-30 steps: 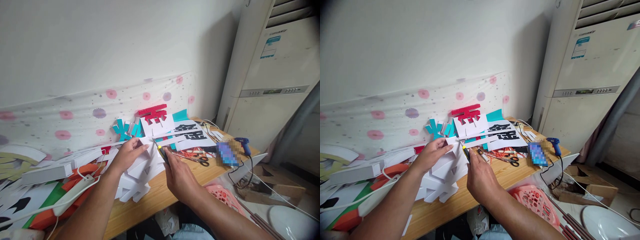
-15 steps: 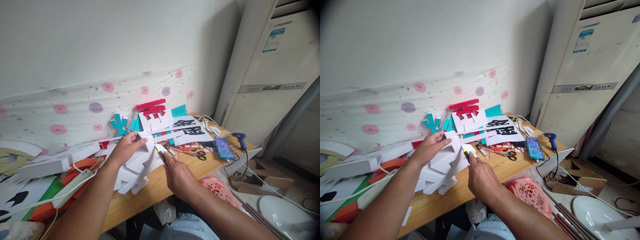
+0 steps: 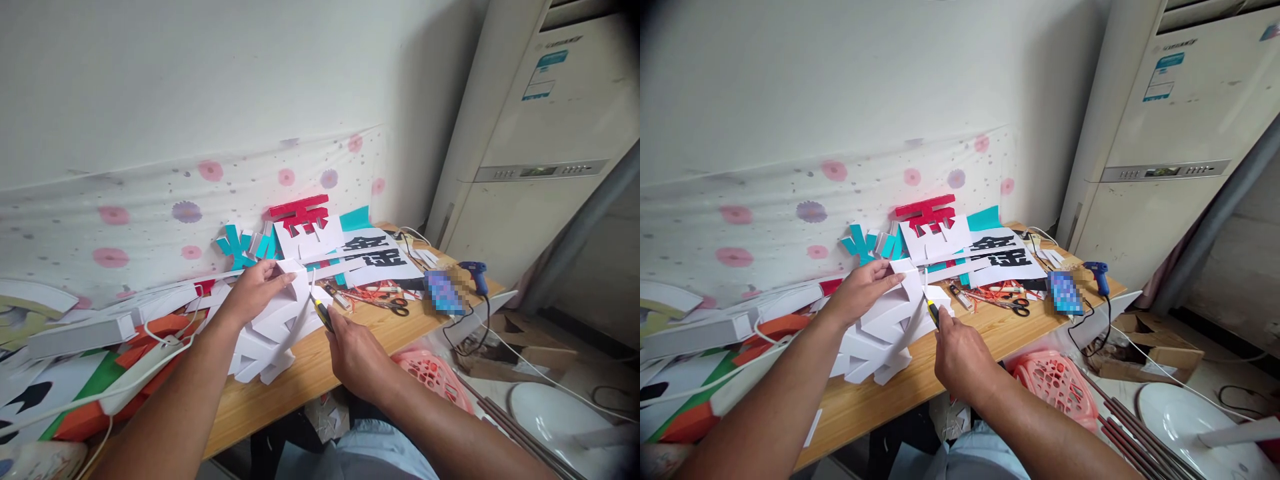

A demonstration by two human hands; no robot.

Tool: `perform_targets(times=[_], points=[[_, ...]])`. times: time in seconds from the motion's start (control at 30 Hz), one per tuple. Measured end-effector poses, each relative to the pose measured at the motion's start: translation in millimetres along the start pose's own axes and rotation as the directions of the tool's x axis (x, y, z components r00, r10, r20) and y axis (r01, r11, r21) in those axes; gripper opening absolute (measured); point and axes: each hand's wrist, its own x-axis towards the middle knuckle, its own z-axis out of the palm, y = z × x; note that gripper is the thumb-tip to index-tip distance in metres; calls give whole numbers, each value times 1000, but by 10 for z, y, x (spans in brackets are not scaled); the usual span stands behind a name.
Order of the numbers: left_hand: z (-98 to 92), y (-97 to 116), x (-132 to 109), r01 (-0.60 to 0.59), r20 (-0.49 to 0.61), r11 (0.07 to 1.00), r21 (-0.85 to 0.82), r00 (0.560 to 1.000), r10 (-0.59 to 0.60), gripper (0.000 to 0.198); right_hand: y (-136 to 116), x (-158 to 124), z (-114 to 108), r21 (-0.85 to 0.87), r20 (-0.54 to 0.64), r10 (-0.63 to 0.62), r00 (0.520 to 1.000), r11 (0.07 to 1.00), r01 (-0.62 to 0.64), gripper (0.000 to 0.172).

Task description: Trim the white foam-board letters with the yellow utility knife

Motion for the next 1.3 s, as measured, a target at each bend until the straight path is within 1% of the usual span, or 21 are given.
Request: perform_targets(times=[0.27,0.5,0.7,0.8,0.9,1.0,1.17,1.23,1.3], points=[[84,63,24,31,-7,998,47,1000,-31,66,8,-14,-38,11,39,35,999,999,-35,48],[149,101,67,25,11,998,65,1000,-26,66,84,-27,-15,6,26,35,999,999,-35,46],[206,144,95,17,5,994,110,1000,-17,63,129,-24,-50,-51,33,23,999,998,-21,50],[195,132,107,41,-2,993,110,999,-41,68,183,-10,-73,-64,34,20,999,998,-17,51],[148,85,118,47,-15,993,108,999,-46,73,279,3,-66,-128,20,48,999,991,-45,57],[75,37,106,50,4,995,89,999,-51,75,405,-10,-44,-159,-19,96,995,982,-98,62],[-128,-25,28,38,38,999,9,999,-38,64,708,-71,17,-101,-55,130,990,986,-135,55],[-238,-55,-1,23,34,999,-24,999,-22,62,881,-67,62,-143,-48,178,983,973,-183,51],[-346,-81,-23,20,20,998,-67,1000,-19,66,1075,-35,118,-216,-26,227,974,950,-227,40]])
